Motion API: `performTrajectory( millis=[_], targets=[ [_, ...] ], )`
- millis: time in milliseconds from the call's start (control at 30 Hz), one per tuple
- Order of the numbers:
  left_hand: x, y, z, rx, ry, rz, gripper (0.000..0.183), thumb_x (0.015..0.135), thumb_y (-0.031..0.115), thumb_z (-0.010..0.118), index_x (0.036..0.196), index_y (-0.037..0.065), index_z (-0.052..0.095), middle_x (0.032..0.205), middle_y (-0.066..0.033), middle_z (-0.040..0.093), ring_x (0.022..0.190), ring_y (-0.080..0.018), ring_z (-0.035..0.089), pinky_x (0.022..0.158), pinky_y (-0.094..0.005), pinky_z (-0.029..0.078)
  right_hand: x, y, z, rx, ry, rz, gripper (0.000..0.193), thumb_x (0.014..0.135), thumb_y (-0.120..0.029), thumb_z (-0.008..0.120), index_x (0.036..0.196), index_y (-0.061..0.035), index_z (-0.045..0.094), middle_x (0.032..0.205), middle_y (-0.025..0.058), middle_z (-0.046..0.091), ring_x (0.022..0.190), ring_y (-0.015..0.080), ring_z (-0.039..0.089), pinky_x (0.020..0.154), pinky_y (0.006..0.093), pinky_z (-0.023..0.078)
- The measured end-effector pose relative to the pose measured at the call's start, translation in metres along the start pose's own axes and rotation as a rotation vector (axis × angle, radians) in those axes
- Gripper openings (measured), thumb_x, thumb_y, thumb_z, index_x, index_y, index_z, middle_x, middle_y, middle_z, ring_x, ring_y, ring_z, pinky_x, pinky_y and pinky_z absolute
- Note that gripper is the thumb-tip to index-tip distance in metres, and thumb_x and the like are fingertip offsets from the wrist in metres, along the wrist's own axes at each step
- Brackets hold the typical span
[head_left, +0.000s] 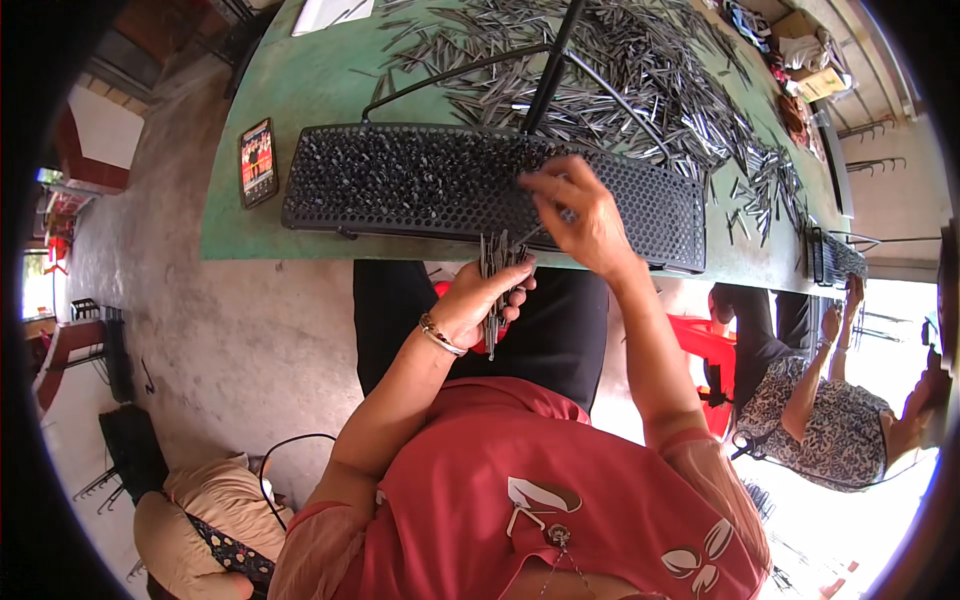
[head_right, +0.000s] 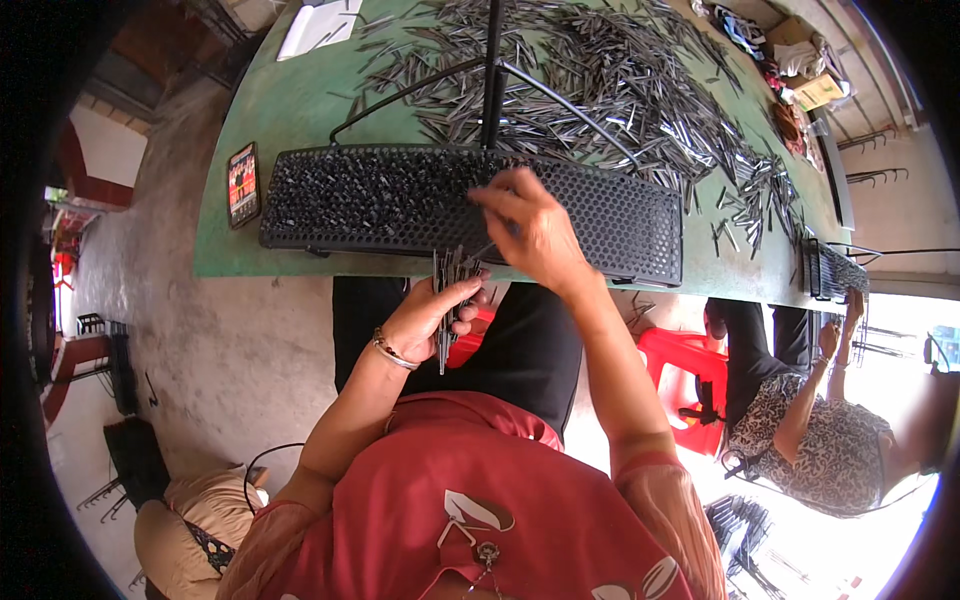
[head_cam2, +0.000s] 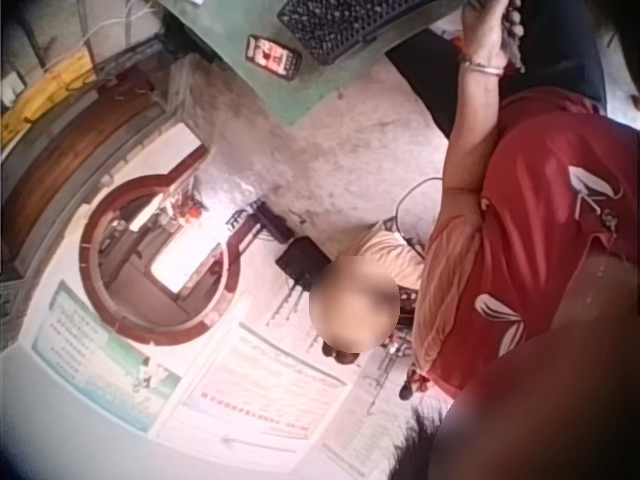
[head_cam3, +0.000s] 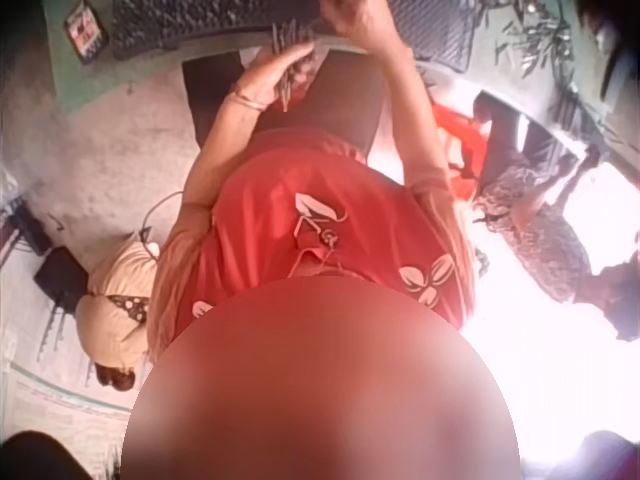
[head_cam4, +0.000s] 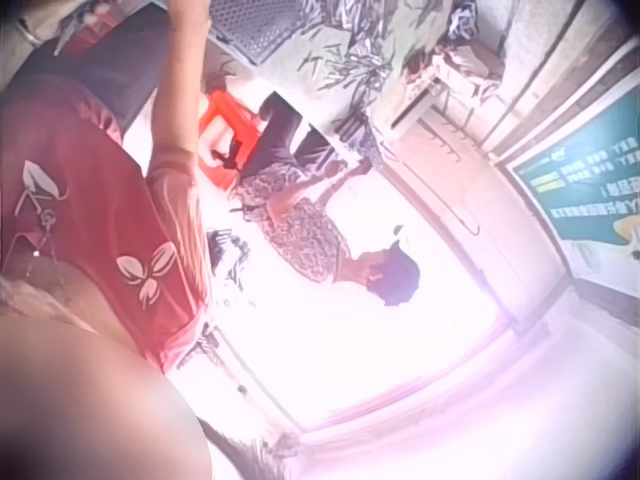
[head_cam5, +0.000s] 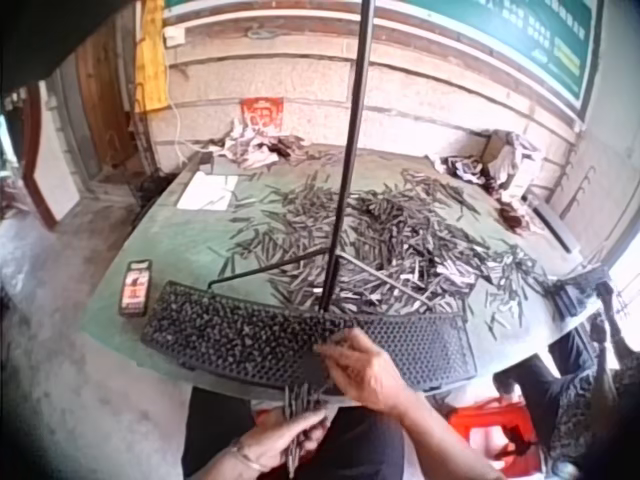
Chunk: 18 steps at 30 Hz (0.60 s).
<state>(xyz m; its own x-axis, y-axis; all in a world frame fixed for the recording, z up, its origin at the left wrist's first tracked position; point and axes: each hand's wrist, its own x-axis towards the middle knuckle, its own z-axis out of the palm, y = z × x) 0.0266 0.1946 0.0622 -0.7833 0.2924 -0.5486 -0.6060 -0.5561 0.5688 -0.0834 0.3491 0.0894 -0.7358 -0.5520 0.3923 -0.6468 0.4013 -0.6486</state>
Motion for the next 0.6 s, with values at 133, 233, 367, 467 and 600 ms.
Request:
performTrajectory(
  millis=[133,233,367,467,600],
  targets=[
    [-0.005,0.004,-0.012,0.025,-0.08,0.002,0.017,0.088,0.02,0.063,0.097,0.006,0.061,0.078,-0.0013,0.059,0.062,-0.0047,0.052,0.047,-0.0181,0.041,-0.023,-0.007,0.0,-0.135,-0.265,-0.241,0.038,0.068,0.003,0.063,0.106,-0.0032,0.064,0.105,0.0134,0.057,0.089,0.0295,0.058,0.078,0.0338,0.049],
    [-0.011,0.009,-0.018,0.072,-0.105,-0.011,0.018,0.088,0.017,0.062,0.1,0.004,0.06,0.079,-0.0022,0.06,0.063,-0.0045,0.052,0.049,-0.0182,0.041,-0.036,-0.004,0.003,-0.194,-0.233,-0.246,0.038,0.069,0.002,0.063,0.107,-0.0023,0.062,0.1,0.012,0.058,0.09,0.0299,0.058,0.079,0.0351,0.048],
    [-0.013,0.01,-0.024,0.055,-0.09,-0.005,0.02,0.088,0.016,0.061,0.103,0.003,0.059,0.081,-0.0035,0.061,0.066,-0.0064,0.054,0.053,-0.0202,0.044,-0.031,-0.001,0.008,-0.079,-0.034,-0.205,0.034,0.077,0.005,0.061,0.11,-0.0027,0.061,0.094,0.0121,0.061,0.084,0.0251,0.062,0.073,0.0317,0.051],
    [-0.009,0.009,-0.016,-0.047,-0.085,0.02,0.02,0.089,0.016,0.06,0.106,0.005,0.059,0.082,-0.0033,0.061,0.068,-0.0093,0.056,0.056,-0.024,0.047,-0.008,-0.013,0.012,0.156,0.226,0.096,0.029,0.082,0.004,0.061,0.111,-0.0019,0.061,0.09,0.0103,0.063,0.076,0.0184,0.064,0.07,0.0277,0.051],
    [-0.008,0.009,-0.004,-0.176,-0.061,0.036,0.02,0.09,0.015,0.059,0.109,0.008,0.058,0.084,-0.003,0.06,0.07,-0.0128,0.058,0.059,-0.0288,0.049,0.01,0.004,0.028,0.201,0.308,0.071,0.031,0.082,0.002,0.063,0.113,-0.0035,0.061,0.091,0.0085,0.065,0.075,0.0142,0.064,0.07,0.0256,0.05]
  ],
)
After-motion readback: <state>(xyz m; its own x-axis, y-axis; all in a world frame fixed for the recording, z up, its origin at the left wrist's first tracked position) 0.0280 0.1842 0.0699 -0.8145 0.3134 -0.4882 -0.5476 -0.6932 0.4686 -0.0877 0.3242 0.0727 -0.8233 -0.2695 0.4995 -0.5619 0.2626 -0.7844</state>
